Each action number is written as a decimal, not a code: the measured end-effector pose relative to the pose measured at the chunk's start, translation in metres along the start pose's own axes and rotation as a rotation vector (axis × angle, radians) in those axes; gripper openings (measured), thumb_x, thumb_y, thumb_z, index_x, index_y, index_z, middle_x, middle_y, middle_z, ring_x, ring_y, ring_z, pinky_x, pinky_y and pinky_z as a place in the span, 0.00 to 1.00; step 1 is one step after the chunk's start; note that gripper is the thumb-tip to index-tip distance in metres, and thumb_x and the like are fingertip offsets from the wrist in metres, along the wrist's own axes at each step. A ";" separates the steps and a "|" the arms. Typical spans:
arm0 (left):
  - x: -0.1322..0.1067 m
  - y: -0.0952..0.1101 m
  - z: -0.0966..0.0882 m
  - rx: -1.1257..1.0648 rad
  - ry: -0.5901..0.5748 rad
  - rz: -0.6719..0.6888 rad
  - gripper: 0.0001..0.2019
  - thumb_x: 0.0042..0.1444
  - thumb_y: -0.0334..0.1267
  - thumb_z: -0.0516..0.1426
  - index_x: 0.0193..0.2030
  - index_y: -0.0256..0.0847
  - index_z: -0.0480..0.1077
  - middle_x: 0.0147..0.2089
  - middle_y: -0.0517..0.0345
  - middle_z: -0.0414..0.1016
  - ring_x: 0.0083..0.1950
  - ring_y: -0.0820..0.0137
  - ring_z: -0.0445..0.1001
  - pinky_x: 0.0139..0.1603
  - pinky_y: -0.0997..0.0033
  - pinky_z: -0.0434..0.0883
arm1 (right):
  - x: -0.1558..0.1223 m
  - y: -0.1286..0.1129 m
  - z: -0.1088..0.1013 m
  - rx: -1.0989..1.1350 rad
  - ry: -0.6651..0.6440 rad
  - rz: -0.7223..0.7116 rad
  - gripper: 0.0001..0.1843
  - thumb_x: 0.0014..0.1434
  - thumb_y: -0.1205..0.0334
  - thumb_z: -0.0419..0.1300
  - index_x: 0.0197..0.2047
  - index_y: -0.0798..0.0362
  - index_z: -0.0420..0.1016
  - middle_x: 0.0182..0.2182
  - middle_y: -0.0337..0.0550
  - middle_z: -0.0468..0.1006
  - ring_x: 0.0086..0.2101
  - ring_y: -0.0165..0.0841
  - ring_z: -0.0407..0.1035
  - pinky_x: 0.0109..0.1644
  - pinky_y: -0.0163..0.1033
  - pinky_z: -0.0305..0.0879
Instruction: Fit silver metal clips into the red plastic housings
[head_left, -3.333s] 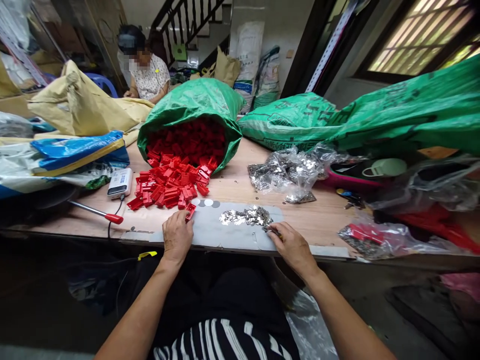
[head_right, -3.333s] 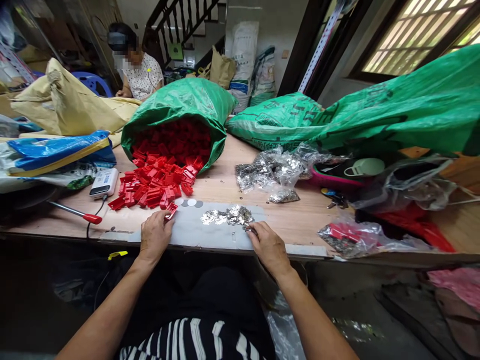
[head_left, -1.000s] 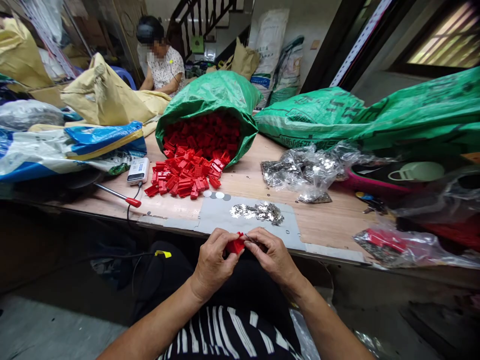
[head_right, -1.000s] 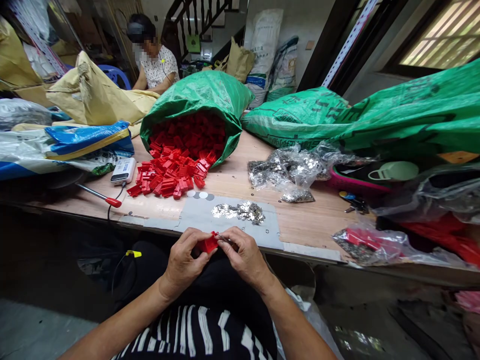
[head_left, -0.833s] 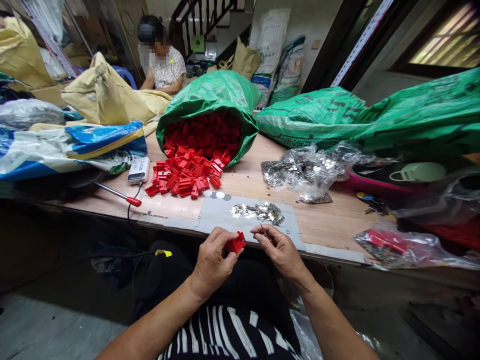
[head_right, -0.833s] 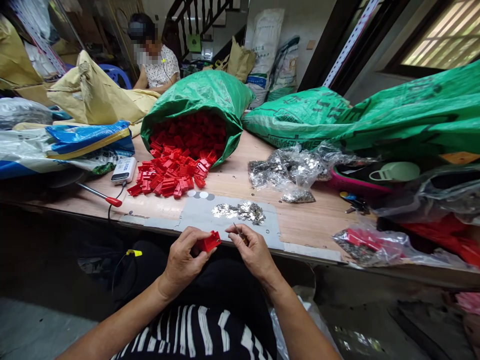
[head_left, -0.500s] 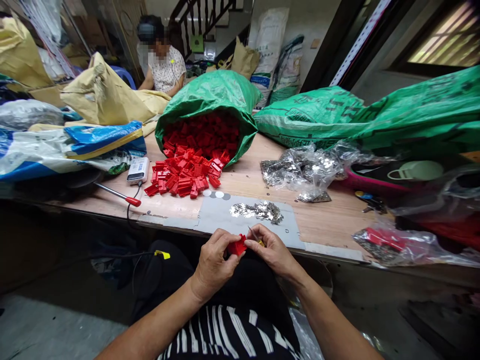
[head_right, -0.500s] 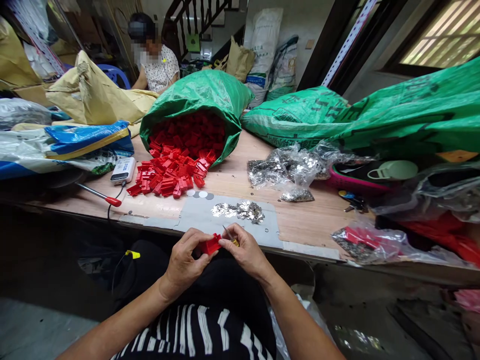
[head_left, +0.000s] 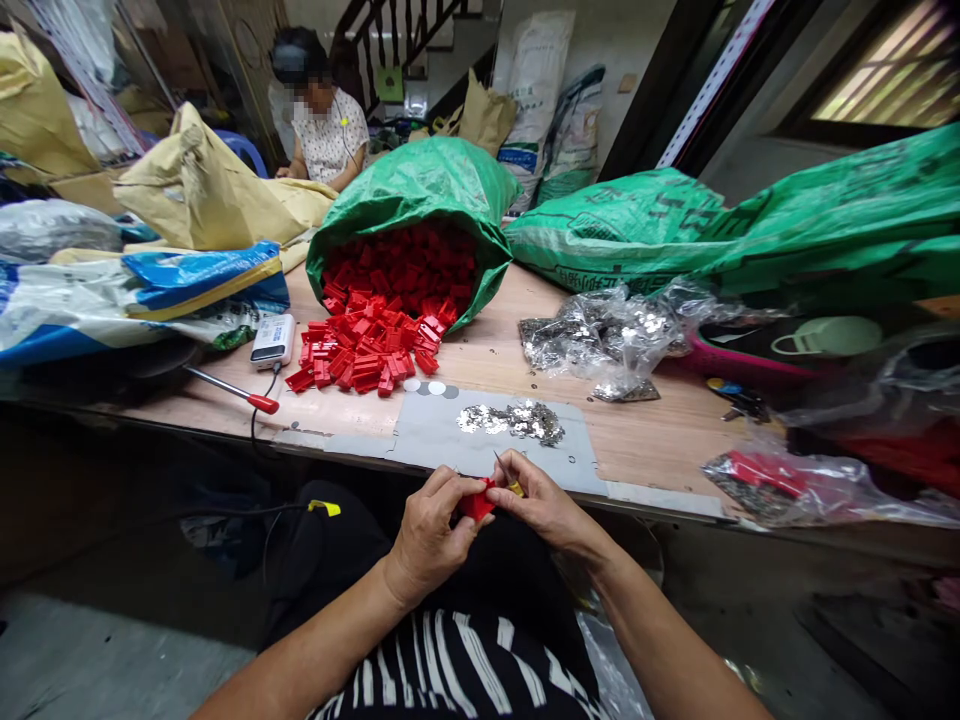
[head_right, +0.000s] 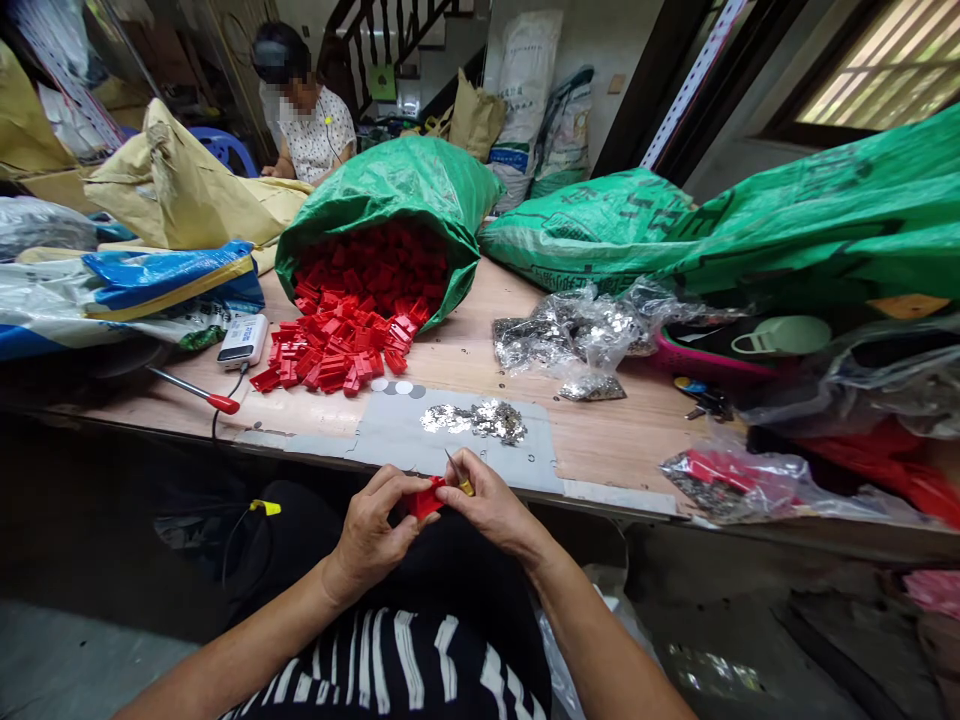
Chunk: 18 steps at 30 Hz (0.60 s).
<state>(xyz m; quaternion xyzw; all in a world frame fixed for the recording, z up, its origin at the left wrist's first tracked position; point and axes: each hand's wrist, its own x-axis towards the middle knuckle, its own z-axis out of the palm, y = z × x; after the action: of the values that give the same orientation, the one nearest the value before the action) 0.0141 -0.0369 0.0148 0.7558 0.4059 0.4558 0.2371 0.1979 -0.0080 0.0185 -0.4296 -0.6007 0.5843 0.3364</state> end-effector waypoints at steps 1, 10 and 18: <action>-0.001 0.000 -0.001 -0.003 -0.003 -0.006 0.13 0.52 0.29 0.60 0.46 0.42 0.70 0.35 0.56 0.73 0.35 0.70 0.70 0.34 0.72 0.70 | 0.000 0.000 0.000 0.006 -0.011 0.003 0.16 0.55 0.50 0.63 0.35 0.53 0.64 0.32 0.36 0.66 0.32 0.28 0.60 0.36 0.34 0.60; -0.005 -0.003 -0.004 -0.123 -0.007 -0.086 0.12 0.51 0.36 0.63 0.43 0.40 0.72 0.32 0.56 0.71 0.33 0.70 0.69 0.33 0.72 0.68 | -0.005 -0.001 -0.001 0.104 -0.097 0.094 0.20 0.51 0.48 0.66 0.36 0.51 0.62 0.33 0.36 0.69 0.32 0.28 0.62 0.35 0.34 0.60; -0.008 -0.010 -0.006 -0.271 -0.028 -0.069 0.14 0.49 0.41 0.65 0.42 0.40 0.73 0.33 0.55 0.72 0.34 0.69 0.70 0.34 0.71 0.68 | -0.007 -0.009 0.000 0.297 -0.210 0.286 0.24 0.44 0.50 0.70 0.35 0.51 0.61 0.26 0.30 0.61 0.21 0.22 0.49 0.22 0.29 0.43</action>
<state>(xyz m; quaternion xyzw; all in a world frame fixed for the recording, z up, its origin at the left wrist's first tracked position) 0.0026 -0.0386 0.0065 0.7087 0.3631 0.4874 0.3583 0.1998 -0.0142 0.0284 -0.3931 -0.4730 0.7493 0.2455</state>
